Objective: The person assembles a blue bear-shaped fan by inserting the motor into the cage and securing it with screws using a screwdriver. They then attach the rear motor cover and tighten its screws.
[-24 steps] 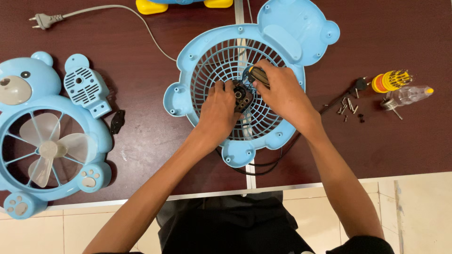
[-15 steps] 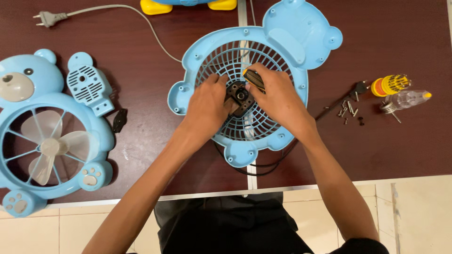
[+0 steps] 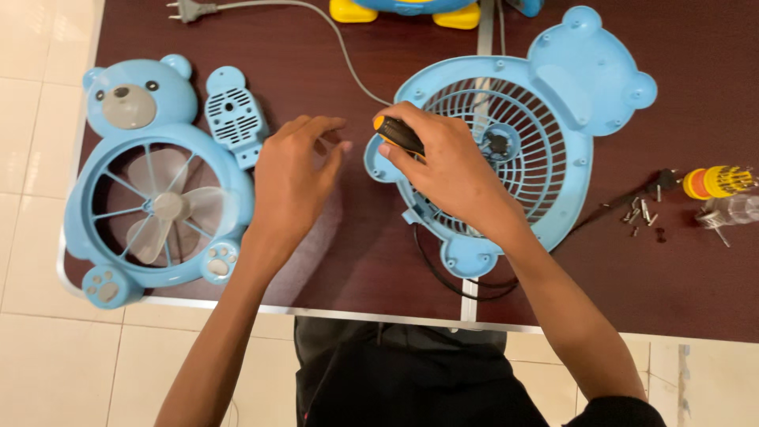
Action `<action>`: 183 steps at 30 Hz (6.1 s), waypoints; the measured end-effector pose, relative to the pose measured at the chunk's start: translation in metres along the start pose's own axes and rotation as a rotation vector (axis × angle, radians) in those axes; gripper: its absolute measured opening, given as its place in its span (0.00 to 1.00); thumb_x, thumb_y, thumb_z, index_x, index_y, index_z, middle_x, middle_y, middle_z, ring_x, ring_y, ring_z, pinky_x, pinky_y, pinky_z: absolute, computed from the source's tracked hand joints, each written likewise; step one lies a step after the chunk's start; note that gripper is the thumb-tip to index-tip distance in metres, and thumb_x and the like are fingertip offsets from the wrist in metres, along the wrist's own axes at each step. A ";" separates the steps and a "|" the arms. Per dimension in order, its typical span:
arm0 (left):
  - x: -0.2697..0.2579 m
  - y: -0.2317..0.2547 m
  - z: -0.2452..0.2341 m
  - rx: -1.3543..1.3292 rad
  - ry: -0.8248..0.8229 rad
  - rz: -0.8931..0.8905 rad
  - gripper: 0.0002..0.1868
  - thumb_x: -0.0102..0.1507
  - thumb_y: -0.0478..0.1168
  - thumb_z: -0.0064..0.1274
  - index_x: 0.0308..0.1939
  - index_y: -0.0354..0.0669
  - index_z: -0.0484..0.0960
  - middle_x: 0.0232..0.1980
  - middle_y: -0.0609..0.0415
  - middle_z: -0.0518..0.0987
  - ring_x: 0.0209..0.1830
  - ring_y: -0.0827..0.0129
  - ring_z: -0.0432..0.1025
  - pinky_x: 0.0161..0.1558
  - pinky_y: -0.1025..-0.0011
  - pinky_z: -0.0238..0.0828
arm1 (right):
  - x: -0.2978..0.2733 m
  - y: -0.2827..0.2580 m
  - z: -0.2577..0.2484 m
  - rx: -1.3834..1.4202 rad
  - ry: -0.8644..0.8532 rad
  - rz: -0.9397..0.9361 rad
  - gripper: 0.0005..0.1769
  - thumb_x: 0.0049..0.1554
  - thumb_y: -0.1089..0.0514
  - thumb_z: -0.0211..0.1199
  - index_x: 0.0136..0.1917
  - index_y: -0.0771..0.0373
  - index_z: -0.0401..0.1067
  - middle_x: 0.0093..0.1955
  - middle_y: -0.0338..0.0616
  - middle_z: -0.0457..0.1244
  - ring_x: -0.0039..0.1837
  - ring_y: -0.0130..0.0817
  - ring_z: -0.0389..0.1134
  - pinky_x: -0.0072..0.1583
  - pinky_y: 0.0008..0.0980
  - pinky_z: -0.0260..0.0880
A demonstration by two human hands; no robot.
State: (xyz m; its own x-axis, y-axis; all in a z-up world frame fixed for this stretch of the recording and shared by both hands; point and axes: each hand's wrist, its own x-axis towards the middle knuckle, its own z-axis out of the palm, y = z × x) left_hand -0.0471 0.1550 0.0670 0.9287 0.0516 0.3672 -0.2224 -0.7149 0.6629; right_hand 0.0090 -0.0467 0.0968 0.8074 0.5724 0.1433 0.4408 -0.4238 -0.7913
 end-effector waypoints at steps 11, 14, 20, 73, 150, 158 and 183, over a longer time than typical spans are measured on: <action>0.000 0.006 0.004 -0.050 0.024 0.052 0.12 0.63 0.34 0.61 0.51 0.37 0.84 0.42 0.48 0.82 0.44 0.56 0.76 0.47 0.59 0.72 | 0.004 0.018 -0.005 -0.120 0.096 -0.066 0.13 0.61 0.60 0.67 0.58 0.65 0.71 0.43 0.49 0.69 0.44 0.40 0.73 0.47 0.35 0.71; 0.014 0.031 0.030 -0.118 0.005 0.093 0.12 0.63 0.35 0.61 0.50 0.39 0.84 0.44 0.48 0.82 0.46 0.55 0.76 0.47 0.58 0.72 | -0.010 0.031 -0.032 -0.187 0.172 -0.029 0.12 0.62 0.60 0.68 0.57 0.66 0.72 0.44 0.49 0.70 0.46 0.38 0.74 0.47 0.34 0.71; 0.034 0.078 0.081 -0.177 -0.082 0.182 0.10 0.64 0.35 0.60 0.50 0.39 0.84 0.44 0.48 0.82 0.47 0.51 0.75 0.46 0.55 0.71 | -0.059 0.052 -0.088 -0.229 0.315 0.108 0.12 0.62 0.60 0.70 0.55 0.67 0.73 0.41 0.47 0.68 0.42 0.32 0.69 0.45 0.31 0.68; 0.007 0.222 0.419 0.086 -0.646 0.734 0.13 0.49 0.23 0.57 0.36 0.38 0.85 0.41 0.48 0.81 0.51 0.52 0.73 0.52 0.57 0.74 | -0.314 0.230 -0.180 -0.424 0.874 0.692 0.07 0.59 0.60 0.68 0.45 0.66 0.75 0.42 0.48 0.68 0.42 0.47 0.70 0.45 0.44 0.67; 0.031 0.092 0.121 -1.128 -0.229 -0.244 0.10 0.64 0.31 0.62 0.49 0.35 0.87 0.44 0.53 0.87 0.42 0.80 0.79 0.43 0.83 0.77 | -0.097 0.036 -0.093 0.148 0.607 0.324 0.12 0.65 0.55 0.66 0.46 0.67 0.76 0.34 0.32 0.64 0.37 0.14 0.57 0.40 0.21 0.55; 0.040 0.085 0.113 -0.913 -0.233 -0.280 0.16 0.60 0.33 0.65 0.51 0.37 0.86 0.43 0.51 0.87 0.38 0.78 0.79 0.40 0.80 0.78 | -0.089 0.046 -0.090 0.227 0.578 0.334 0.11 0.65 0.55 0.66 0.47 0.67 0.77 0.35 0.32 0.64 0.37 0.15 0.56 0.39 0.22 0.53; 0.036 0.050 0.116 -1.059 -0.320 -0.387 0.10 0.65 0.35 0.61 0.48 0.36 0.86 0.42 0.52 0.87 0.40 0.78 0.79 0.45 0.78 0.77 | -0.070 0.064 -0.067 0.226 0.516 0.348 0.14 0.65 0.54 0.67 0.43 0.66 0.76 0.34 0.32 0.63 0.37 0.15 0.56 0.40 0.22 0.56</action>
State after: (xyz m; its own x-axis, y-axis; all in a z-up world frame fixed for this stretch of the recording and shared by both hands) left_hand 0.0099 0.0397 0.0378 0.9873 -0.1472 -0.0592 0.0957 0.2550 0.9622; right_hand 0.0068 -0.1613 0.0762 0.9969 -0.0044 0.0787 0.0728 -0.3328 -0.9402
